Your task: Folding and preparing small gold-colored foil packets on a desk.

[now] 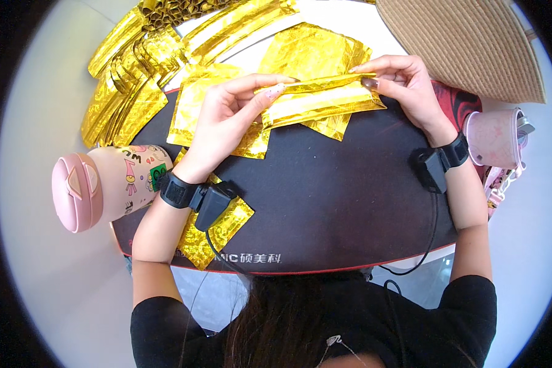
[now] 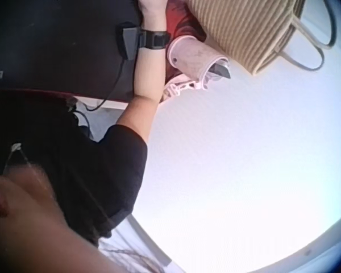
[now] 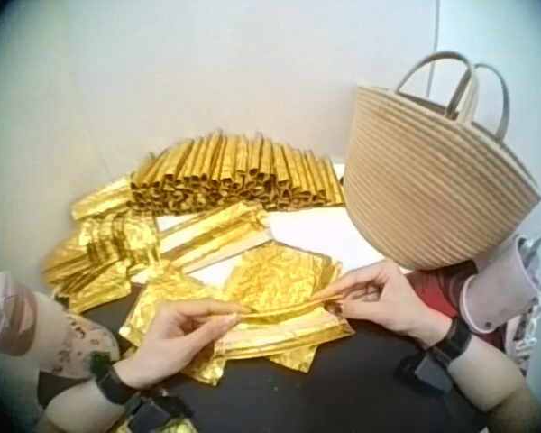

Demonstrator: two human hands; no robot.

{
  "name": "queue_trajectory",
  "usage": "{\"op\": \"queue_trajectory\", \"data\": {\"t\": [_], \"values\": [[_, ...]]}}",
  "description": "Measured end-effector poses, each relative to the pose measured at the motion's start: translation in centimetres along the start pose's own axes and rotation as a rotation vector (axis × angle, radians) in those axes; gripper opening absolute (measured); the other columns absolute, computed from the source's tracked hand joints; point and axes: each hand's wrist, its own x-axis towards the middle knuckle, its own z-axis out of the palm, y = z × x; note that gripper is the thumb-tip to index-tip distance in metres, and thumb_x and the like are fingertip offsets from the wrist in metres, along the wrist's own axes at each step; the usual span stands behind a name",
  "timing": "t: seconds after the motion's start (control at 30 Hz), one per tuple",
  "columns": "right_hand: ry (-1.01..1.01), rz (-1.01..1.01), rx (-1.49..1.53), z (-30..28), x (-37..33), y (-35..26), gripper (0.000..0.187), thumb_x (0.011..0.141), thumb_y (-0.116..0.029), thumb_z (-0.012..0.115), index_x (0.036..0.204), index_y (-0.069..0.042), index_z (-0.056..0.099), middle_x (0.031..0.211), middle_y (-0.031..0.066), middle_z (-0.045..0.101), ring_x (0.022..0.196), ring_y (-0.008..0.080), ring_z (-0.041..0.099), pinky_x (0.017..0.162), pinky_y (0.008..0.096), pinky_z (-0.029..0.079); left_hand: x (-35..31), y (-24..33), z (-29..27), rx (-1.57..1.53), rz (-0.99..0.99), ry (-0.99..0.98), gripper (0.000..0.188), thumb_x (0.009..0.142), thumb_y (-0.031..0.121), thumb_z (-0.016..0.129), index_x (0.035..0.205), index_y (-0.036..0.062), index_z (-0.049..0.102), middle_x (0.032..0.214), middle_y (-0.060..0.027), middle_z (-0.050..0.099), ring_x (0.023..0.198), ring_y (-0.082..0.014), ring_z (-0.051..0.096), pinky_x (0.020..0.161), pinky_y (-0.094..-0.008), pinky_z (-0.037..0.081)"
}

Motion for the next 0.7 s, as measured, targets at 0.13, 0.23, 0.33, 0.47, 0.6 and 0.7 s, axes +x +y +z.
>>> {"op": "queue_trajectory", "data": {"t": [0.13,0.23,0.33,0.47,0.6,0.7], "values": [[0.025,-0.044,0.056,-0.2,0.0,0.3,0.022,0.083,-0.001,0.062,0.103,0.000,0.069,0.092,0.0056,0.069,0.081,0.0067,0.063,0.077,0.0205,0.050,0.0,1.0,0.2,0.035,-0.013,-0.040,0.025,0.091,0.005,0.058,0.115,-0.0004,0.063,0.101,-0.0042,0.067,0.081,-0.0031,0.057,0.070,-0.0163,0.044],[0.037,-0.082,0.099,-0.1,0.1,0.3,0.021,0.082,-0.002,0.063,0.102,0.000,0.070,0.090,0.0048,0.069,0.078,0.0063,0.062,0.075,0.0200,0.050,-0.2,0.8,0.2,0.002,-0.012,-0.019,0.026,0.091,0.003,0.057,0.116,0.0006,0.062,0.098,-0.0026,0.068,0.076,-0.0014,0.056,0.066,-0.0150,0.043],[0.036,-0.052,0.124,-0.4,0.0,0.0,0.019,0.082,-0.002,0.064,0.100,0.001,0.070,0.088,0.0065,0.068,0.079,0.0086,0.062,0.075,0.0214,0.049,-0.3,0.7,0.2,-0.077,-0.008,0.017,0.027,0.090,0.003,0.057,0.116,0.0005,0.063,0.098,-0.0028,0.068,0.072,-0.0010,0.055,0.065,-0.0154,0.046],[0.001,-0.066,0.127,-0.3,-0.2,-0.2,0.019,0.080,-0.001,0.064,0.098,0.002,0.070,0.084,0.0086,0.067,0.078,0.0105,0.060,0.073,0.0220,0.047,-0.3,0.5,-0.2,-0.179,-0.078,0.048,0.026,0.089,0.003,0.056,0.114,-0.0010,0.063,0.099,-0.0057,0.068,0.073,-0.0033,0.059,0.068,-0.0216,0.055],[0.035,-0.079,0.103,0.2,-0.2,-0.4,0.019,0.079,0.000,0.063,0.096,0.002,0.071,0.082,0.0085,0.066,0.074,0.0102,0.058,0.071,0.0216,0.046,-0.3,-0.2,-1.0,-0.168,-0.065,0.045,0.024,0.088,0.001,0.054,0.109,-0.0031,0.064,0.097,-0.0090,0.067,0.080,-0.0102,0.064,0.075,-0.0305,0.058],[0.013,-0.108,0.063,0.1,-0.3,-0.6,0.021,0.077,0.004,0.060,0.094,0.001,0.072,0.083,0.0089,0.068,0.074,0.0103,0.059,0.070,0.0213,0.046,-0.5,-0.2,-1.2,-0.477,-0.100,-0.021,0.021,0.088,-0.001,0.050,0.103,-0.0040,0.064,0.100,-0.0116,0.065,0.092,-0.0188,0.065,0.078,-0.0385,0.059]]}}
